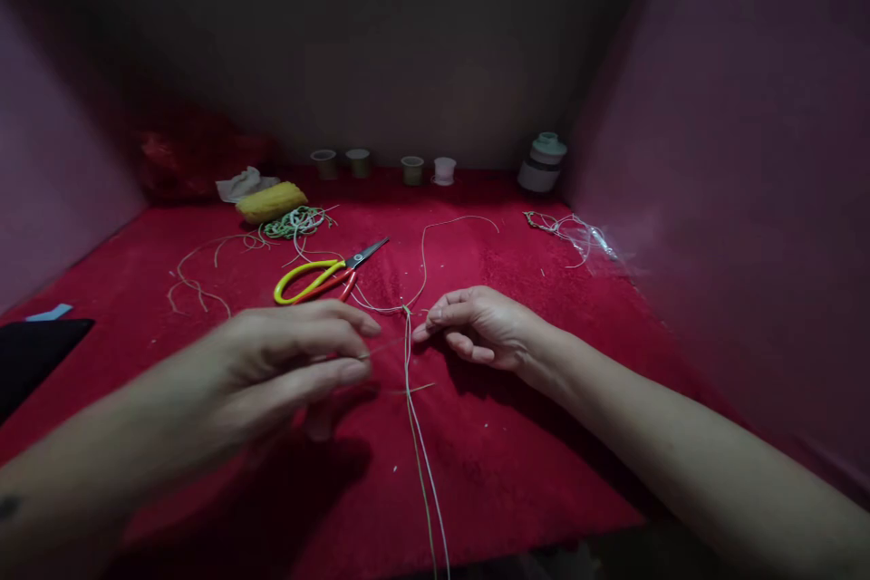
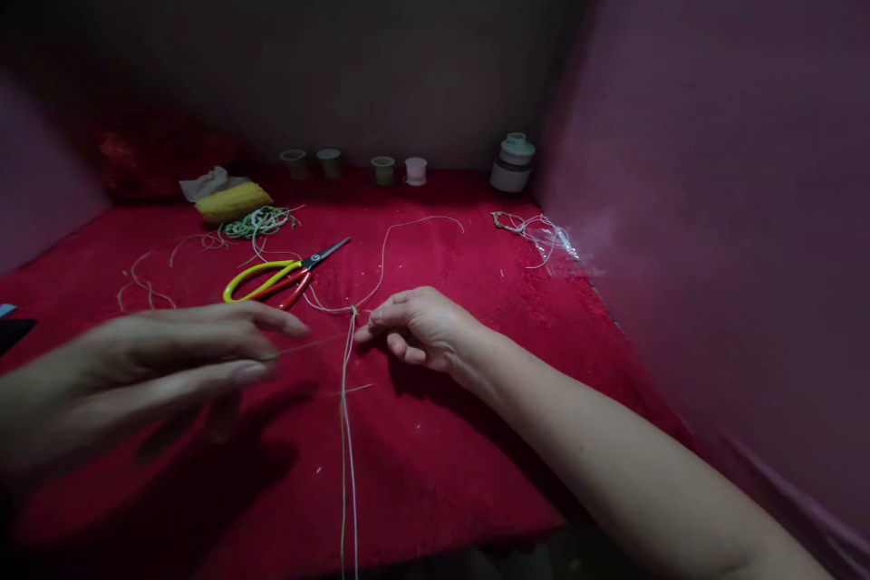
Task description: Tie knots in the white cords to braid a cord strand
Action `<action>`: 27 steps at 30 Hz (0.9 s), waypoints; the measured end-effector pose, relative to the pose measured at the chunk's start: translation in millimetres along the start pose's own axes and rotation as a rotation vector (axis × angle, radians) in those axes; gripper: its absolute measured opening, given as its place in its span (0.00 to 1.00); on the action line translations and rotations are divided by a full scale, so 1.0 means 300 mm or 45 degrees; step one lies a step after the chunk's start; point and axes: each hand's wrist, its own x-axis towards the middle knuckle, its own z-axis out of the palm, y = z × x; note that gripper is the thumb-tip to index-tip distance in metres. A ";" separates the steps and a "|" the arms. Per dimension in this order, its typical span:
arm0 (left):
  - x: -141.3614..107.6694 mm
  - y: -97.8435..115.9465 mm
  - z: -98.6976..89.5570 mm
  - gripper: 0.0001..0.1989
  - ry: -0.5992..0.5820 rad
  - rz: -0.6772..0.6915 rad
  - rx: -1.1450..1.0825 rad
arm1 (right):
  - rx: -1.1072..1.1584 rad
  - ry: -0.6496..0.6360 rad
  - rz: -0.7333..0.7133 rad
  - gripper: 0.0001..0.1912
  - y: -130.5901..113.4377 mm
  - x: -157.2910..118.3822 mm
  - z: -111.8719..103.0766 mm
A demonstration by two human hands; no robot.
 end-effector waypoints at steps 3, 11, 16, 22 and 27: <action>-0.024 -0.001 -0.071 0.10 -0.003 0.073 0.215 | -0.030 0.060 -0.007 0.09 0.007 0.003 0.004; 0.081 -0.043 -0.045 0.15 0.142 0.090 0.495 | -0.198 0.194 -0.202 0.06 0.028 0.013 0.016; 0.151 -0.123 0.025 0.13 0.215 0.246 0.948 | -0.398 0.196 -0.319 0.09 0.024 0.002 0.030; 0.174 -0.157 0.051 0.08 0.263 0.214 0.898 | -0.949 0.201 -0.495 0.12 0.044 0.011 0.002; 0.173 -0.157 0.076 0.09 0.349 0.357 0.927 | -1.421 0.300 -0.767 0.14 0.054 0.014 0.002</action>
